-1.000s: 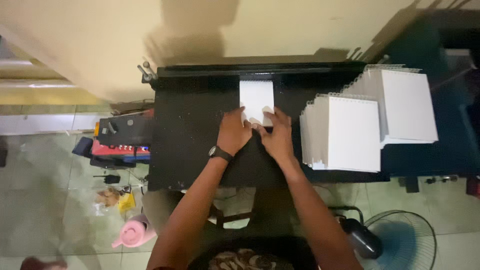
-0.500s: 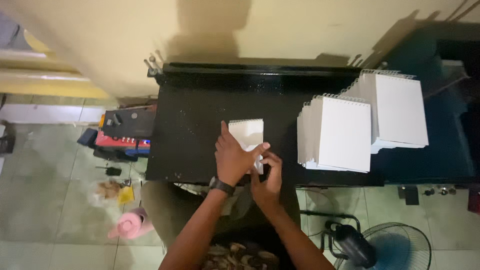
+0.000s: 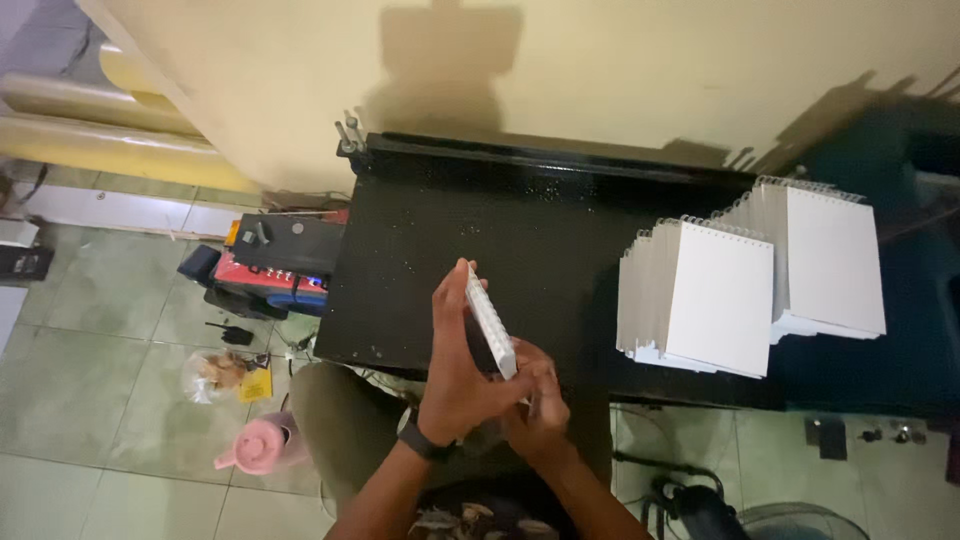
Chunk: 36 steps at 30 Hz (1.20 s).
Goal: The person assembles spiral-bound notebooks by inserting a stack of white pages into a yellow cover. They repeatedly pick up a page stack, align it with the cover, press it into place, and stack the finished notebook on the table.
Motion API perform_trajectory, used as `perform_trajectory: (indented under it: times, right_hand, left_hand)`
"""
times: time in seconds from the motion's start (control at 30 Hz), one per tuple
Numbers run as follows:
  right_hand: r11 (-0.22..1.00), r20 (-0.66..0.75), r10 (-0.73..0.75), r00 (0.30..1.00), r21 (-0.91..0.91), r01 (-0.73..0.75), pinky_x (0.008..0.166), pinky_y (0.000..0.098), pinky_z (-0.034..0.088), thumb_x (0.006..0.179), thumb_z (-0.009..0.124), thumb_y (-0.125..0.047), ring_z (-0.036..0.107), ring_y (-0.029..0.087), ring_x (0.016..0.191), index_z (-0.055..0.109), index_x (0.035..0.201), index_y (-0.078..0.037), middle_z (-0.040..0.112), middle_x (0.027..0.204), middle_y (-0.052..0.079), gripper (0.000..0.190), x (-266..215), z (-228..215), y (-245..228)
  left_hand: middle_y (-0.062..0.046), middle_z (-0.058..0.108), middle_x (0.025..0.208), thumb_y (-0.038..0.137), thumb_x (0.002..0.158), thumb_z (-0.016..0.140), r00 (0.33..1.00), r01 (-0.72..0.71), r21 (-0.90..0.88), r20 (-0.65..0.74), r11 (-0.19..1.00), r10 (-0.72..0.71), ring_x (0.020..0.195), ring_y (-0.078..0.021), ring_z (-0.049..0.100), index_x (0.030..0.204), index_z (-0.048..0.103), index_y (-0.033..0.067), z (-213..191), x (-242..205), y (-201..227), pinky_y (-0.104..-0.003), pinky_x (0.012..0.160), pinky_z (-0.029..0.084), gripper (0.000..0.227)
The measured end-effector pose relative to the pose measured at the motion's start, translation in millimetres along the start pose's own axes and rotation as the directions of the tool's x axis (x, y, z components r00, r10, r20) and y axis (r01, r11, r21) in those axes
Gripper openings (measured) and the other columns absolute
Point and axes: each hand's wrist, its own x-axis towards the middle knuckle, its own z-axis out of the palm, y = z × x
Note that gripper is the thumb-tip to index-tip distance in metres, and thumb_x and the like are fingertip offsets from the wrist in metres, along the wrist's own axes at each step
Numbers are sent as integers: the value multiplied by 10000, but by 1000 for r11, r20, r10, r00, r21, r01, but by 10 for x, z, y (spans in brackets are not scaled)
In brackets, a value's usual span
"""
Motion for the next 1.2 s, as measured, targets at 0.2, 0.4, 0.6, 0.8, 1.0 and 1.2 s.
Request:
perform_trajectory:
  times: [0.2, 0.4, 0.6, 0.8, 1.0, 1.2]
  right_hand:
    - [990, 35, 124, 992, -75, -121, 976, 403, 557, 1031, 538, -221, 670, 333, 1166, 562, 1312, 92, 626, 1311, 275, 421, -201, -98, 45]
    - [914, 430, 389, 815, -65, -401, 989, 408, 456, 969, 656, -299, 551, 308, 1238, 589, 1198, -86, 591, 1255, 151, 320, 407, -300, -621]
    - [807, 280, 399, 873, 345, -480, 1036, 420, 523, 984, 626, -493, 645, 265, 1212, 475, 1481, 1, 623, 1389, 169, 716, 736, -505, -825]
    - [925, 286, 343, 895, -268, -269, 593, 293, 473, 973, 623, -307, 658, 165, 725, 717, 1104, -60, 698, 933, 42, 294, 1264, -345, -977]
    - [876, 173, 483, 859, -82, -476, 636, 239, 417, 957, 669, -189, 576, 105, 754, 789, 1017, -53, 680, 866, 22, 191, 1201, -389, -879]
    - [757, 245, 623, 743, 54, -652, 739, 271, 498, 958, 663, -213, 667, 145, 927, 783, 1172, -40, 725, 1052, 62, 300, 1207, -396, -801]
  left_hand:
    - [-251, 332, 1580, 502, 925, 663, 998, -66, 28, 12, 997, 66, 1474, -368, 355, 1615, 163, 25, -166, 27, 168, -517, 1233, 313, 977]
    - [-220, 115, 1714, 434, 803, 759, 989, 127, -13, 83, 992, -126, 1598, -390, 147, 1609, 62, -16, -313, -47, 80, -540, 1257, 189, 1156]
    - [-240, 322, 1639, 188, 659, 872, 999, 15, 58, 35, 998, -17, 1542, -357, 330, 1582, 27, -56, -328, -95, -47, -432, 1301, 158, 1275]
    - [-261, 407, 1589, 315, 781, 748, 975, -215, 472, 60, 855, 213, 1354, -421, 499, 1614, 42, 17, -262, -149, -53, -538, 1073, 394, 1132]
    - [-161, 486, 1536, 148, 547, 881, 925, 240, -66, -287, 968, -249, 1298, -298, 569, 1566, 256, 39, -353, -421, -425, -422, 1130, 437, 1200]
    - [-157, 755, 1189, 292, 860, 708, 691, 473, -599, -203, 646, -693, 1044, -325, 736, 1271, 675, -12, -330, -517, -365, -450, 801, 635, 511]
